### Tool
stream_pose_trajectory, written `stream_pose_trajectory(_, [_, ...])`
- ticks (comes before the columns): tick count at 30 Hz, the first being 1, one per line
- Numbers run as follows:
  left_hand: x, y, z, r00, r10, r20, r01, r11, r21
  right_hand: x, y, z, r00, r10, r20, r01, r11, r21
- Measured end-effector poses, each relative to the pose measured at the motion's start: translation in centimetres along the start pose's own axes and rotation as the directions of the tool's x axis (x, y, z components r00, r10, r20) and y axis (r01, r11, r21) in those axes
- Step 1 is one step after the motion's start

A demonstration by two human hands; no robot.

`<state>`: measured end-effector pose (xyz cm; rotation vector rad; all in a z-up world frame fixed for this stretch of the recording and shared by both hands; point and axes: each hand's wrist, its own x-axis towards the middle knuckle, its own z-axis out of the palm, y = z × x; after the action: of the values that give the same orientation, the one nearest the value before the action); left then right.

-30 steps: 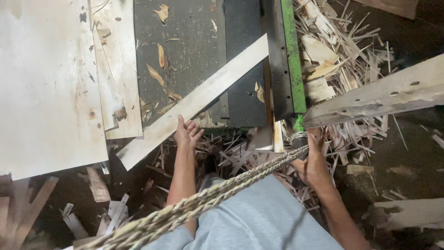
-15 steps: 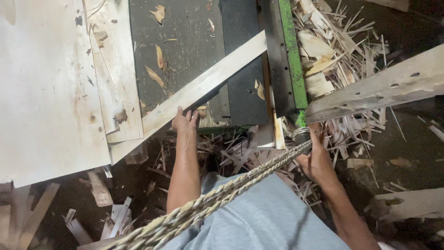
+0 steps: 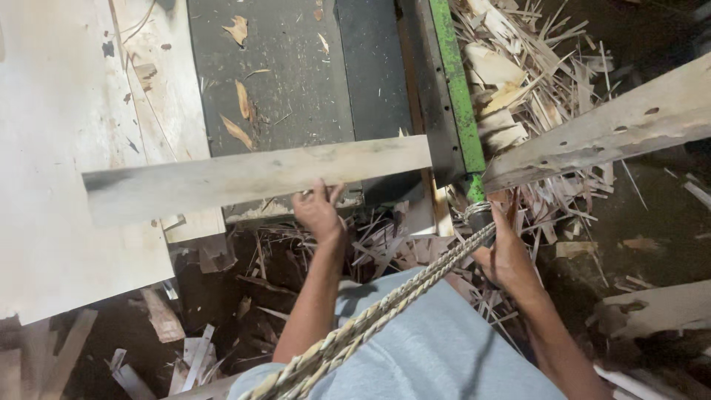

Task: The person cuts thin wood sheets into narrow strips using a mechanical shear, feeding the wood into the blade by hand and operating the machine with a foot pedal.

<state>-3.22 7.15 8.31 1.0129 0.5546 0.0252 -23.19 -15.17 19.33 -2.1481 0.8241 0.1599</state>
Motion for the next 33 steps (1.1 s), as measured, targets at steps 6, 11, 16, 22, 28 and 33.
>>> stream_pose_trajectory(6, [9.9, 7.9, -2.9, 0.973, 0.077, -0.217, -0.052, 0.992, 0.117, 0.9, 1.8, 1.1, 0.985, -0.154, -0.076, 0.147, 0.985, -0.091])
stream_pose_trajectory(11, [19.0, 7.6, -5.0, 0.987, 0.095, -0.129, -0.077, 0.988, 0.136, 1.3, 3.8, 2.6, 0.951, -0.29, -0.105, 0.289, 0.957, -0.028])
stream_pose_trajectory(16, [26.0, 5.0, -4.3, 0.996, 0.023, -0.082, -0.009, 0.984, 0.178, 0.7, 1.1, 0.2, 0.994, 0.093, 0.051, -0.09, 0.994, -0.057])
stream_pose_trajectory(22, [27.7, 2.3, -4.5, 0.999, 0.016, -0.049, -0.01, 0.992, 0.123, -1.6, -2.8, -5.2, 0.987, -0.16, -0.004, 0.158, 0.978, -0.135])
stream_pose_trajectory(28, [28.9, -0.1, -5.3, 0.99, -0.044, -0.131, 0.063, 0.988, 0.144, 3.5, 8.6, 7.6, 0.98, -0.167, -0.106, 0.171, 0.985, 0.024])
stream_pose_trajectory(33, [29.3, 0.2, -5.7, 0.994, -0.059, -0.093, 0.059, 0.998, 0.002, 6.8, 14.9, 12.5, 0.992, -0.008, -0.124, -0.004, 0.996, -0.095])
